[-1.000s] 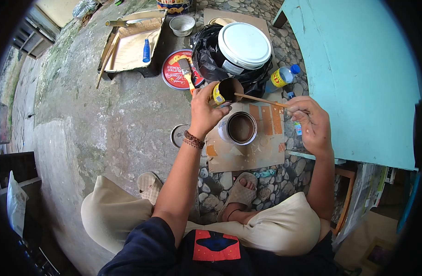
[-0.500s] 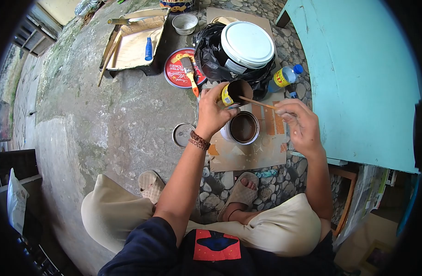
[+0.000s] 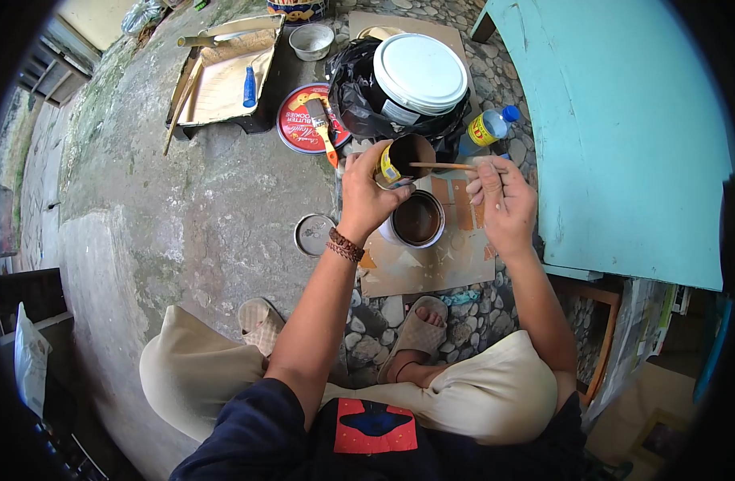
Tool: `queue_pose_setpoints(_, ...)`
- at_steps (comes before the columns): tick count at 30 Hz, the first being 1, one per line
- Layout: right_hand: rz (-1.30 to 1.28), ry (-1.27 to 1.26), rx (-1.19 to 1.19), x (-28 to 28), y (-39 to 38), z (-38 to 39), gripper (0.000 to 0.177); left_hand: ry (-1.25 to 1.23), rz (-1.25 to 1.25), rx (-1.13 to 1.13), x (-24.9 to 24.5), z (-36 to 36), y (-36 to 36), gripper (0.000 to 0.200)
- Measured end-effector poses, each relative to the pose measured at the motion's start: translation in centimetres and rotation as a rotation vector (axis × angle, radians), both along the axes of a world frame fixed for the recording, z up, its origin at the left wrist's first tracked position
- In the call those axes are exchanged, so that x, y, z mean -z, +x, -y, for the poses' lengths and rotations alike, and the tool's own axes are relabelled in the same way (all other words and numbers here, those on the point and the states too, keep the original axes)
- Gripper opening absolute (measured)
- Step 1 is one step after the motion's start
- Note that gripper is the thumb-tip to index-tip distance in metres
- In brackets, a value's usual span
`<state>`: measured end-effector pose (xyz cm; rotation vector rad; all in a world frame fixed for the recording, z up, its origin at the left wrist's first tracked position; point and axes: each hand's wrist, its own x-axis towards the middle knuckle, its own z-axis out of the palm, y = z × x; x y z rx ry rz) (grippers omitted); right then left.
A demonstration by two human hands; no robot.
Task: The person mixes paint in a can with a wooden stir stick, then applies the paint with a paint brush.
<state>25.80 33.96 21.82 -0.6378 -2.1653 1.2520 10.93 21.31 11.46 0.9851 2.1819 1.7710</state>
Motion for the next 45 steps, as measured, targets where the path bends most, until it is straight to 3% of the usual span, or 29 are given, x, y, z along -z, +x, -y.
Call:
queue_pose_setpoints(5, -0.017, -0.029, 0.143, -1.4, 1.9, -0.9, 0.023, -0.003, -0.029, -0.015, 0.7, 0.4, -0.6, 0.068)
queue_pose_setpoints(10, -0.066, 0.023, 0.131, -3.7, 2.1, -0.8, 0.022, -0.027, -0.011, -0.012, 0.8, 0.3, -1.0, 0.068)
queue_pose_setpoints(13, -0.060, 0.048, 0.003, -3.6, 1.1, 0.0, 0.020, -0.042, 0.008, 0.023, 0.1, 0.3, -0.9, 0.068)
queue_pose_setpoints(16, 0.107, 0.167, -0.162, -3.4, 0.4, 0.4, 0.015, -0.054, 0.121, 0.084, -0.7, 0.3, -0.6, 0.068)
queue_pose_setpoints(18, 0.081, 0.420, -0.342, -2.8, 0.5, -0.1, 0.030, -0.029, 0.161, 0.061, 0.0, 0.2, -0.8, 0.068)
queue_pose_setpoints(22, 0.159, 0.356, -0.360, -4.7, 2.4, -0.5, 0.040, -0.047, 0.105, 0.045, 0.2, 0.9, -1.4, 0.070)
queue_pose_setpoints(25, 0.119, 0.346, -0.317, -5.0, 3.3, -0.9, 0.028, -0.071, 0.109, 0.021, 0.6, 0.9, -1.7, 0.072)
queue_pose_setpoints(27, 0.019, 0.191, -0.175, -4.9, 2.9, -0.3, 0.014, -0.071, 0.108, 0.019, 0.5, 0.7, -1.7, 0.072)
queue_pose_setpoints(34, -0.006, 0.030, 0.058, 0.0, 0.6, 0.2, 0.021, -0.053, 0.018, 0.058, 0.0, 0.4, -0.7, 0.073)
queue_pose_setpoints(36, -0.009, 0.009, 0.095, -0.5, 1.1, -0.2, 0.023, -0.084, -0.078, 0.063, 0.4, 0.6, -1.0, 0.074)
queue_pose_setpoints(45, -0.079, -0.018, 0.158, -3.6, 2.1, -1.1, 0.025, -0.093, -0.092, 0.048, 1.3, 0.6, -1.3, 0.074)
